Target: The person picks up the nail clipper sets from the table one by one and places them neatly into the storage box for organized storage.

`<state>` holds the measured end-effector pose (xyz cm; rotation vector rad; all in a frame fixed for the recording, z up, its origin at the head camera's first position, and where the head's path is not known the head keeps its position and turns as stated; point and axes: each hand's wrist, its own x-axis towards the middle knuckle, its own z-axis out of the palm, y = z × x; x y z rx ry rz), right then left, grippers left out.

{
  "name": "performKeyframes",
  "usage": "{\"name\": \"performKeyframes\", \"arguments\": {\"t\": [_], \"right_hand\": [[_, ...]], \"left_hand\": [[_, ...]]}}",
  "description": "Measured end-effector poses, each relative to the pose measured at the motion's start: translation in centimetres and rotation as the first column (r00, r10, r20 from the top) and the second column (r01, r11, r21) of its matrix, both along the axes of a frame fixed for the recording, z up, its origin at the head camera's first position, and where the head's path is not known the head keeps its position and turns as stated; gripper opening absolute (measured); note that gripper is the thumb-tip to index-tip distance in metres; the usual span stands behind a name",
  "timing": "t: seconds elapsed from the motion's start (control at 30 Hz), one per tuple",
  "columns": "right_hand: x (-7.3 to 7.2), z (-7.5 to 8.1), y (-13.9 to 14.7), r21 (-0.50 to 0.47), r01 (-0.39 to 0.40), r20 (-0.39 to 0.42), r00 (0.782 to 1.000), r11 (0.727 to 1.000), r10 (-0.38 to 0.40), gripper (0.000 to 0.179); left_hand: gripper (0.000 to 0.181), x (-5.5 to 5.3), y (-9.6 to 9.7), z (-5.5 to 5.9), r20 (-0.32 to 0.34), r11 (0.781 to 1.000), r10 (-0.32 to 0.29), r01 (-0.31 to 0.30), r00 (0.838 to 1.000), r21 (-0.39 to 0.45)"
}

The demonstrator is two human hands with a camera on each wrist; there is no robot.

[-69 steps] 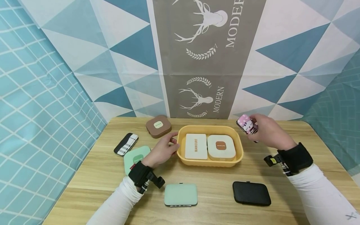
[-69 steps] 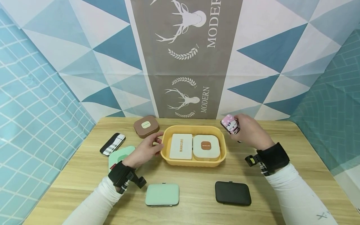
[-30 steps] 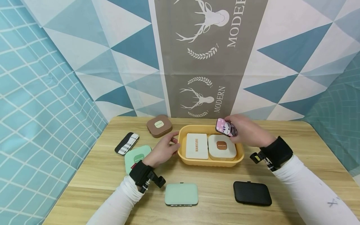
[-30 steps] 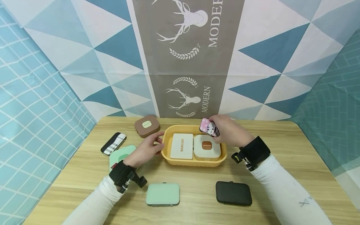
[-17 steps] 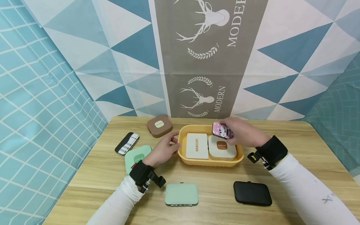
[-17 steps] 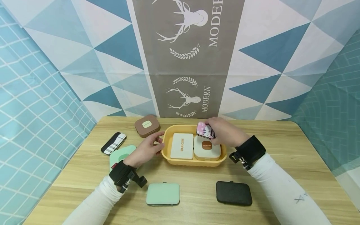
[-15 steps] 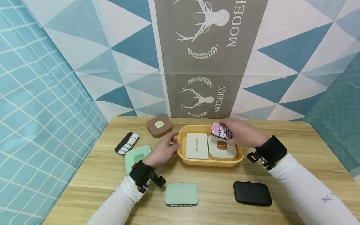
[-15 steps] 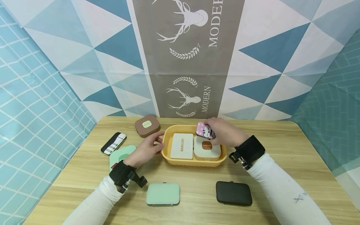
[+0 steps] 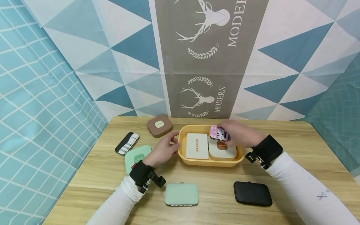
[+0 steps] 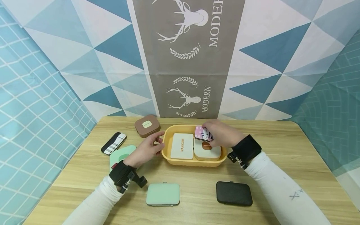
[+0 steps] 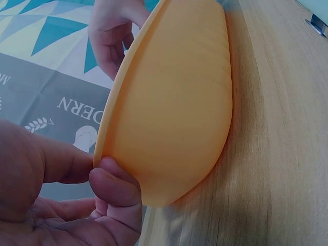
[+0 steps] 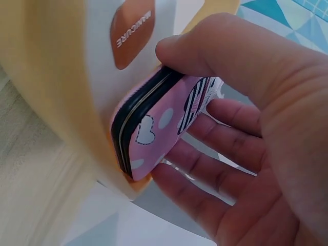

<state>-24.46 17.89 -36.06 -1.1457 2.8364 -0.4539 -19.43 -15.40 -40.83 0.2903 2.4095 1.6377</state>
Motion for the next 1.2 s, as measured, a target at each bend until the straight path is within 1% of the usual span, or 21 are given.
{"name": "performKeyframes", "arguments": {"t": [0.13,0.3,0.4,0.5,0.73,0.87,1.03,1.2], "right_hand": [[-0.2,-0.4,-0.1,0.03,-0.01,-0.017,1.0,0.999,0.011,0.06],[-0.4,-0.7,-0.4,0.035,-0.027,0.003,1.0,0.999,0.027,0.055],[-0.2,-0.7,-0.5,0.052,-0.02,0.013,1.0,0.998,0.02,0.056],[0.0,-0.6,-0.7,0.089,-0.002,0.006,1.0,0.996,0.002,0.061],[0.0,-0.8,-1.0,0.152,0.015,0.006,1.0,0.988,-0.016,0.063],[0.0,-0.9,-1.0,0.157,0.011,0.005,1.0,0.987,-0.012,0.06],[-0.2,-1.0,-1.1,0.145,-0.003,0.008,1.0,0.989,0.001,0.05],[-0.2,-1.0,-1.2,0.175,-0.005,0.009,1.0,0.985,0.004,0.05]], "left_hand": [[0.054,0.0,0.0,0.0,0.0,1.0,0.0,0.0,1.0,0.0],[0.053,0.0,0.1,0.0,-0.002,1.0,-0.005,0.005,1.0,0.002],[0.054,0.0,0.1,0.1,-0.006,1.0,-0.009,0.009,1.0,0.003],[0.054,0.0,0.2,0.1,-0.006,1.0,-0.007,0.008,1.0,0.002],[0.054,0.1,0.2,0.2,-0.002,1.0,0.002,-0.002,1.0,-0.007],[0.053,0.1,0.1,0.2,0.004,1.0,0.006,-0.006,1.0,-0.008],[0.053,0.0,0.1,0.1,0.012,1.0,0.008,-0.008,1.0,-0.008],[0.053,-0.1,0.0,0.0,0.009,1.0,0.007,-0.006,1.0,-0.014]]}}
